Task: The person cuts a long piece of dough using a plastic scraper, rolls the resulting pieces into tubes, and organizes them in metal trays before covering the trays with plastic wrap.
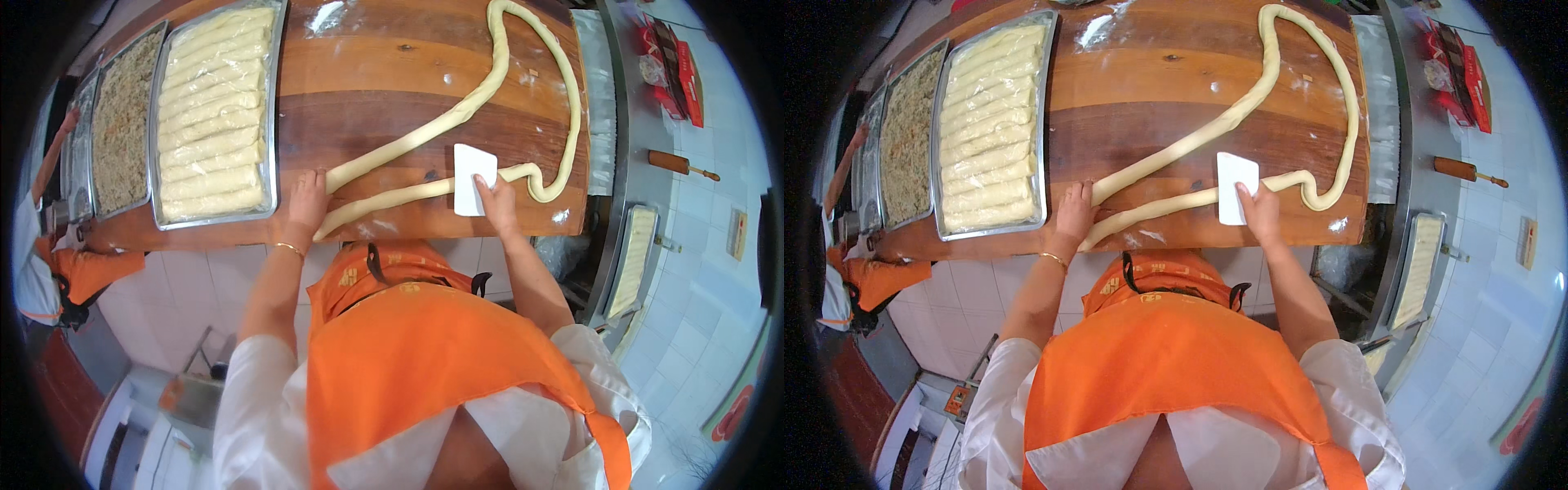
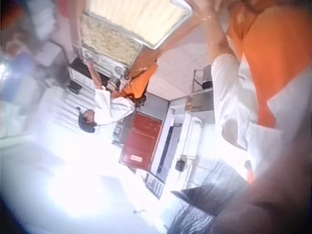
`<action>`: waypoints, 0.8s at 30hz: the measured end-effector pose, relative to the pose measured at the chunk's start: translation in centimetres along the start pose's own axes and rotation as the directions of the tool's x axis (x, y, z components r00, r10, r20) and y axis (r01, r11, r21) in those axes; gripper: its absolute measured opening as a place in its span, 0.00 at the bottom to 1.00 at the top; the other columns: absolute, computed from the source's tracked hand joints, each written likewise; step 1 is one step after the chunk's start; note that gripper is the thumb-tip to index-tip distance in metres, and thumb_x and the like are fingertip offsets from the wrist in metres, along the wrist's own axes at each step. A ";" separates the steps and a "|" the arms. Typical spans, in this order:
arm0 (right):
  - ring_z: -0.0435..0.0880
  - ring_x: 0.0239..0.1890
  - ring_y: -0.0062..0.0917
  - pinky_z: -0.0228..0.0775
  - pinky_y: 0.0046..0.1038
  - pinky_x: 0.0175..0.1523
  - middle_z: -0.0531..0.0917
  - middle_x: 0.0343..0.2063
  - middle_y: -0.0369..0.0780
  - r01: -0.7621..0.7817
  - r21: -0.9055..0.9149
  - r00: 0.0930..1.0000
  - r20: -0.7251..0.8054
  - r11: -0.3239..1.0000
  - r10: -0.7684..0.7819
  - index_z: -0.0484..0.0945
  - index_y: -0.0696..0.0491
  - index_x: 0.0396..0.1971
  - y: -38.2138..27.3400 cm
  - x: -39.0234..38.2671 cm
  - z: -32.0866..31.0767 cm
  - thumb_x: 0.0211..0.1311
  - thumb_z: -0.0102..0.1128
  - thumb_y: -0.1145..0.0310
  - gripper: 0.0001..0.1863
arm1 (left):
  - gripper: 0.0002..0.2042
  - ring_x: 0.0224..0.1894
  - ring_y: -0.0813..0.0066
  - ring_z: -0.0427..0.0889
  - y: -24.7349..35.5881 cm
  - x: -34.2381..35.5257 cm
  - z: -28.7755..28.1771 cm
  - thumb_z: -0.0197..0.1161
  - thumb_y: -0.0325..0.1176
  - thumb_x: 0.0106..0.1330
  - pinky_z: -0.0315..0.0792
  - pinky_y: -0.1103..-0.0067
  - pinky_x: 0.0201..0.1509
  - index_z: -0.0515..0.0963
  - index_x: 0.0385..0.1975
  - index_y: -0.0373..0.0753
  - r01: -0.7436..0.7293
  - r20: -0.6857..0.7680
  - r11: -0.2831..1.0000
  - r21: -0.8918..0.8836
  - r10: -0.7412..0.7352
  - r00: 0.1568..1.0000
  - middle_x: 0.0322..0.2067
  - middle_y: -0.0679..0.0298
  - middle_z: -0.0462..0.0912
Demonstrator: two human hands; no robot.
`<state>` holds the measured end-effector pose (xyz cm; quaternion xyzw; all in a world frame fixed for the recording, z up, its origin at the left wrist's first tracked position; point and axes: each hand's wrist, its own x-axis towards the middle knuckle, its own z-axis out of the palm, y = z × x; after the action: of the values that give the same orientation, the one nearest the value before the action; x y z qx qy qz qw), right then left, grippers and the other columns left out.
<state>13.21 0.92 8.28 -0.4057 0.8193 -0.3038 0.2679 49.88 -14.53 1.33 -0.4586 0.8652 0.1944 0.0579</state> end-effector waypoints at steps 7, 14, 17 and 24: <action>0.84 0.29 0.30 0.75 0.30 0.39 0.85 0.27 0.49 -0.008 0.004 0.997 0.071 1.000 0.008 0.81 0.60 0.40 1.4 0.6 -0.7 0.67 0.61 0.56 0.19 | 0.21 0.53 0.58 0.74 -4.4 -4.9 0.6 0.57 0.25 0.59 0.69 0.68 0.58 0.71 0.55 0.36 -0.132 -0.072 0.991 0.038 0.134 0.988 0.50 0.55 0.75; 0.83 0.34 0.50 0.74 0.42 0.39 0.83 0.28 0.54 0.089 -0.234 0.994 0.084 0.968 -0.071 0.81 0.59 0.38 0.9 1.4 -1.4 0.67 0.59 0.57 0.17 | 0.33 0.60 0.55 0.68 -0.4 -3.4 -1.9 0.64 0.33 0.54 0.59 0.59 0.67 0.66 0.63 0.36 0.006 -0.005 0.997 -0.075 -0.007 1.000 0.57 0.52 0.70; 0.81 0.35 0.52 0.73 0.45 0.41 0.82 0.30 0.54 0.228 -0.339 0.973 0.052 0.913 -0.224 0.80 0.59 0.35 -1.0 4.6 -2.0 0.66 0.58 0.60 0.15 | 0.36 0.66 0.55 0.64 2.1 -2.3 -1.8 0.67 0.38 0.56 0.53 0.57 0.70 0.64 0.66 0.36 0.031 -0.075 0.988 -0.150 -0.043 0.996 0.61 0.52 0.67; 0.81 0.36 0.52 0.73 0.47 0.41 0.82 0.31 0.53 0.330 -0.439 0.943 0.197 0.836 -0.268 0.79 0.60 0.34 -4.8 10.7 -0.8 0.66 0.58 0.62 0.14 | 0.39 0.65 0.53 0.65 6.9 2.2 1.3 0.71 0.42 0.56 0.56 0.59 0.69 0.62 0.67 0.37 -0.085 -0.235 0.961 -0.264 0.022 0.972 0.62 0.52 0.67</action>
<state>9.42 -10.06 10.15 -0.5998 0.7756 -0.1095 0.1634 42.90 -12.27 1.51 -0.4578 0.8433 0.2585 -0.1113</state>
